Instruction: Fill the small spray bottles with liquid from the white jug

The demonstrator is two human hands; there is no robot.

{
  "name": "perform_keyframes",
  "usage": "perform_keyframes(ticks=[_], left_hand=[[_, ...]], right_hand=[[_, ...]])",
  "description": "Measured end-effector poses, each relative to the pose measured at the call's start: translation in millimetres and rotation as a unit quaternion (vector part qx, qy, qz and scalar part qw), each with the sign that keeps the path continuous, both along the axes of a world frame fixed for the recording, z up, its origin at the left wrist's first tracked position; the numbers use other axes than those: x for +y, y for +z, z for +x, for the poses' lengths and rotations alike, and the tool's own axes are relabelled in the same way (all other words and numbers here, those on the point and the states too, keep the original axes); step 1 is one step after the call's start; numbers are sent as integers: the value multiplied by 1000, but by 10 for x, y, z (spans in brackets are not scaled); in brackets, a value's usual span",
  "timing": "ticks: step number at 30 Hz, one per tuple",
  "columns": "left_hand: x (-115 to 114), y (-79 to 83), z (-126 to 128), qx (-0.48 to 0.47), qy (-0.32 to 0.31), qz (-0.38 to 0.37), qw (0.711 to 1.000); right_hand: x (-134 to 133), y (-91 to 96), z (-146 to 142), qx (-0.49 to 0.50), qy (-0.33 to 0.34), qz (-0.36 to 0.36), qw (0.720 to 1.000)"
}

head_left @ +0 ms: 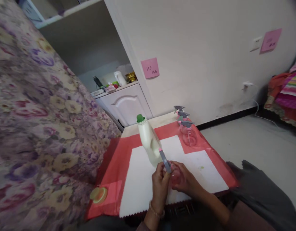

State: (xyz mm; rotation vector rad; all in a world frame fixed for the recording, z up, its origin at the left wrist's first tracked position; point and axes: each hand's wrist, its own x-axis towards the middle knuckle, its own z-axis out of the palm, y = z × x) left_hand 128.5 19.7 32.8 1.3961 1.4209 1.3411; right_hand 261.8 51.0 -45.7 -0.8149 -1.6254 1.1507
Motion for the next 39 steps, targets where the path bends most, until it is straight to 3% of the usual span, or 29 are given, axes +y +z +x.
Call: perform_keyframes(ticks=[12,24,39], left_hand=[[-29,82,26,25,-6,20,999],[-19,10,-11,27,-10,43,999],[-27,-13,-16,1,-26,43,999]], right_hand=[[-27,49,38,-6,23,19,1000],[-4,-52,19,-8,16,31,999],[-25,-40,31,-24,10,26,999]])
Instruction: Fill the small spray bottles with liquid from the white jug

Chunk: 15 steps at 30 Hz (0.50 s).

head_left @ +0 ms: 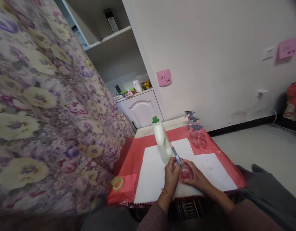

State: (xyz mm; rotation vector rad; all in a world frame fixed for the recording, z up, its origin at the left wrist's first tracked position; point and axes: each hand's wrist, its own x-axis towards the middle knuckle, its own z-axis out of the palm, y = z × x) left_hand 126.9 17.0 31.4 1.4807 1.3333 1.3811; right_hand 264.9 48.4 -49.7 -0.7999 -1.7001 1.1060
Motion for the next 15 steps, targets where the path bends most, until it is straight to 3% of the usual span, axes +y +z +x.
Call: perform_keyframes(ticks=[15], left_hand=[[-38,35,1,-5,2,-10,1000]], right_hand=[[-17,19,3,0,-4,3,1000]])
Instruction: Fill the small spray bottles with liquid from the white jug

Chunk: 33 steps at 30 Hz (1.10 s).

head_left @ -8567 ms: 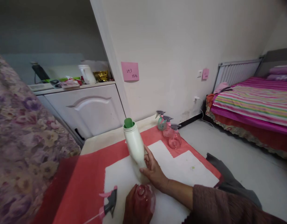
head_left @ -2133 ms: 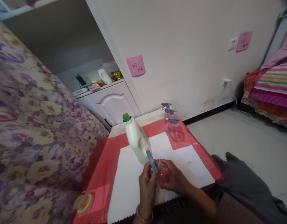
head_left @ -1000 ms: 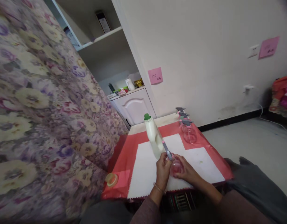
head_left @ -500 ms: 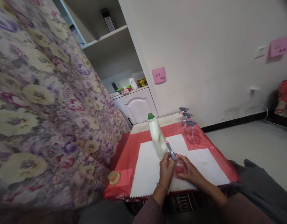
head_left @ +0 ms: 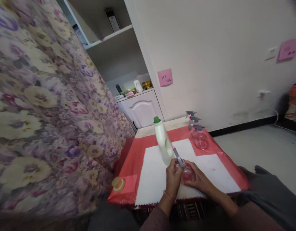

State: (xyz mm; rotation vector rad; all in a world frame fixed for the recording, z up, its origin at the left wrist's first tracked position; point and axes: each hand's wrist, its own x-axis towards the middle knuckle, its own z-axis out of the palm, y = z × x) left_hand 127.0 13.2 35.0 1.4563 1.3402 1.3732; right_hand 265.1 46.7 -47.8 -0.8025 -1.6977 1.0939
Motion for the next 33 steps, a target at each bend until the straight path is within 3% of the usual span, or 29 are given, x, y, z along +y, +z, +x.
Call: perform_keyframes(ticks=[19,26,33], left_hand=[[-17,-19,-21,-7,12,-32,999],[-37,-23,-17,-11,9,-49,999],[-43,2,-38,51,21,-57,997]], right_hand=[[-63,123,25,2,20,-42,999],[-107,117,24,-24,-6,-47,999],[-158,191,26,-33,-12,-77,996]])
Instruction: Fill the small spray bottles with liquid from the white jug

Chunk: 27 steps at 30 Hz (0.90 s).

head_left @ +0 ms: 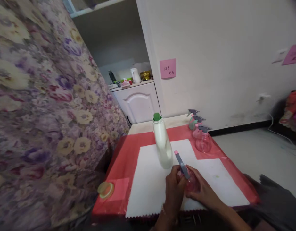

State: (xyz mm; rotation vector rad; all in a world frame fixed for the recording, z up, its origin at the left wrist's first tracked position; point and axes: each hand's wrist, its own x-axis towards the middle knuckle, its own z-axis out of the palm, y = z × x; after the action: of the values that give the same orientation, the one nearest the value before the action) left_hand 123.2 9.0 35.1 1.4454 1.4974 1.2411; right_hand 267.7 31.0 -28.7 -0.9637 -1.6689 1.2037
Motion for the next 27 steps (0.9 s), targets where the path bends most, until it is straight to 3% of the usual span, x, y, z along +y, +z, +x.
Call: perform_keyframes(ticks=[8,17,27], left_hand=[[-21,-4,-69,36,-37,-13,999],[-73,-79,-93,6,-44,-21,999],[-162,-25,-82,31,-28,-18,999]], right_hand=[[119,278,-11,120,71,21,990],[155,606,-100,152,37,79,985],[127,579,-150,156,24,57,986]])
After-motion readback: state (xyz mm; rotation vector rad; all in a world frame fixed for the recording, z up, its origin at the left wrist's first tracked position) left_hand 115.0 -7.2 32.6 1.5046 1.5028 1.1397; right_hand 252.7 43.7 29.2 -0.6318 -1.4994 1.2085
